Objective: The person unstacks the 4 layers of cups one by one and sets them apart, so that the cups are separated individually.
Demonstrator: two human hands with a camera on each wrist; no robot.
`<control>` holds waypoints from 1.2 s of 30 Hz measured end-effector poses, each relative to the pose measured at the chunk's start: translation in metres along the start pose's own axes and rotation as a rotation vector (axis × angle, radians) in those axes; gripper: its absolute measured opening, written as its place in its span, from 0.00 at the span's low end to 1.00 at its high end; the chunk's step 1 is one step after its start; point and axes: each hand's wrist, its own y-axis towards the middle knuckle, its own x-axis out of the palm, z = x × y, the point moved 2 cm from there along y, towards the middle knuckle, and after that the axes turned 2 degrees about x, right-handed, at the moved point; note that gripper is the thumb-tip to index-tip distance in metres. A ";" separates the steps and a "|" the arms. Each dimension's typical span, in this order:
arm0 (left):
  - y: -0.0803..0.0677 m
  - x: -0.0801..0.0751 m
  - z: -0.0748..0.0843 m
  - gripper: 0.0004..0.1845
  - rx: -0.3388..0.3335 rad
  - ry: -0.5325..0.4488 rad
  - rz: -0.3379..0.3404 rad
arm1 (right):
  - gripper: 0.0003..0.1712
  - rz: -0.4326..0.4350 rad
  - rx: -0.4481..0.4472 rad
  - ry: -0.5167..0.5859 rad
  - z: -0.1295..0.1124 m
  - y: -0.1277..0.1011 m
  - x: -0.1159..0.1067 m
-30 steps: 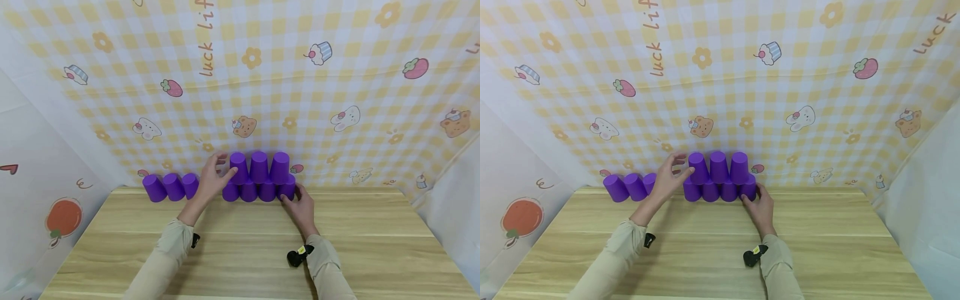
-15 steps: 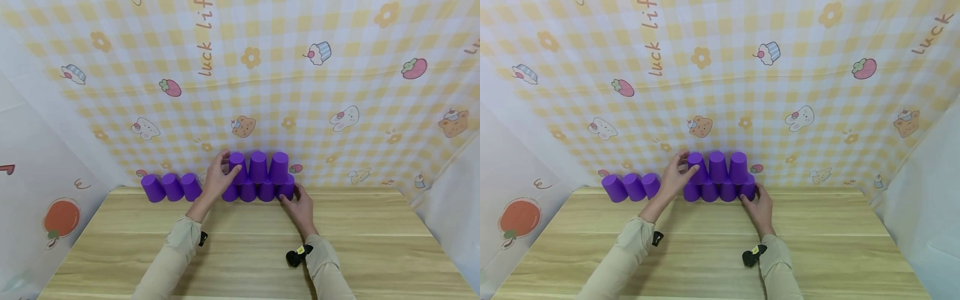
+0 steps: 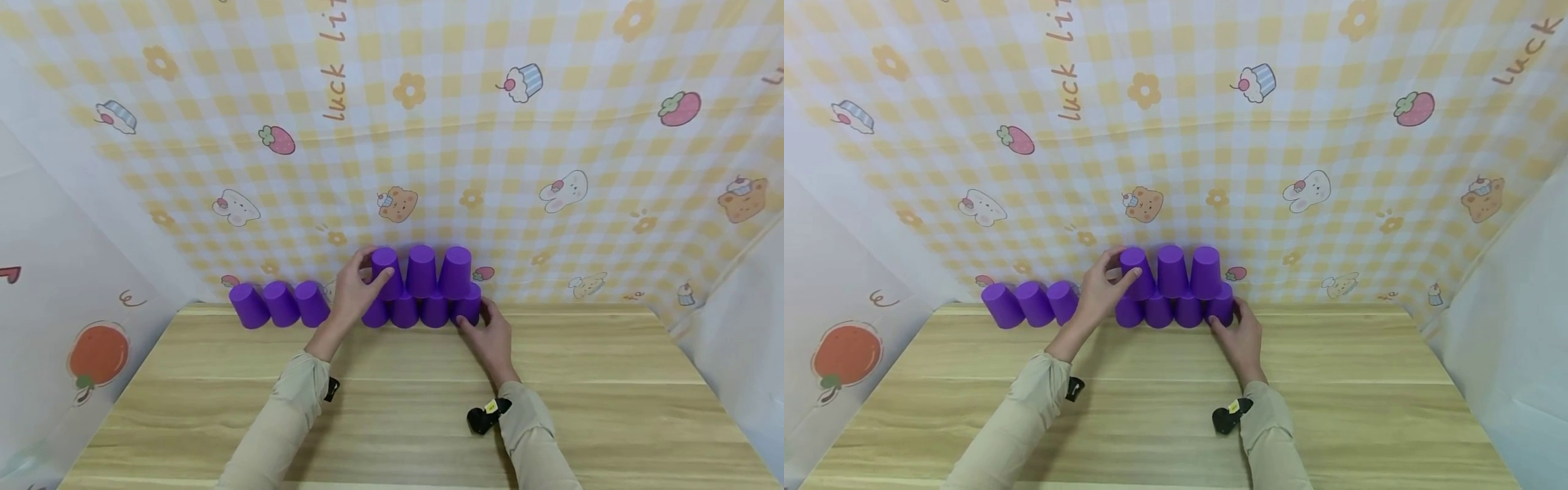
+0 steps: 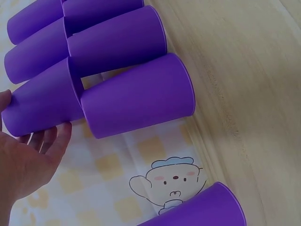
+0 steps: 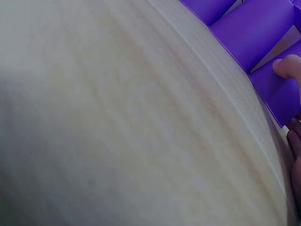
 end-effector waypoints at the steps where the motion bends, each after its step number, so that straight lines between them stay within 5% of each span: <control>1: 0.001 0.000 -0.004 0.26 -0.003 -0.004 0.001 | 0.33 0.000 0.000 0.001 0.000 0.000 0.000; 19: -0.004 -0.014 -0.021 0.26 -0.007 0.031 0.001 | 0.33 0.003 -0.016 -0.007 0.000 0.000 0.000; 36: -0.010 -0.037 -0.017 0.27 0.029 0.086 0.051 | 0.35 -0.004 0.015 -0.010 0.002 0.000 0.000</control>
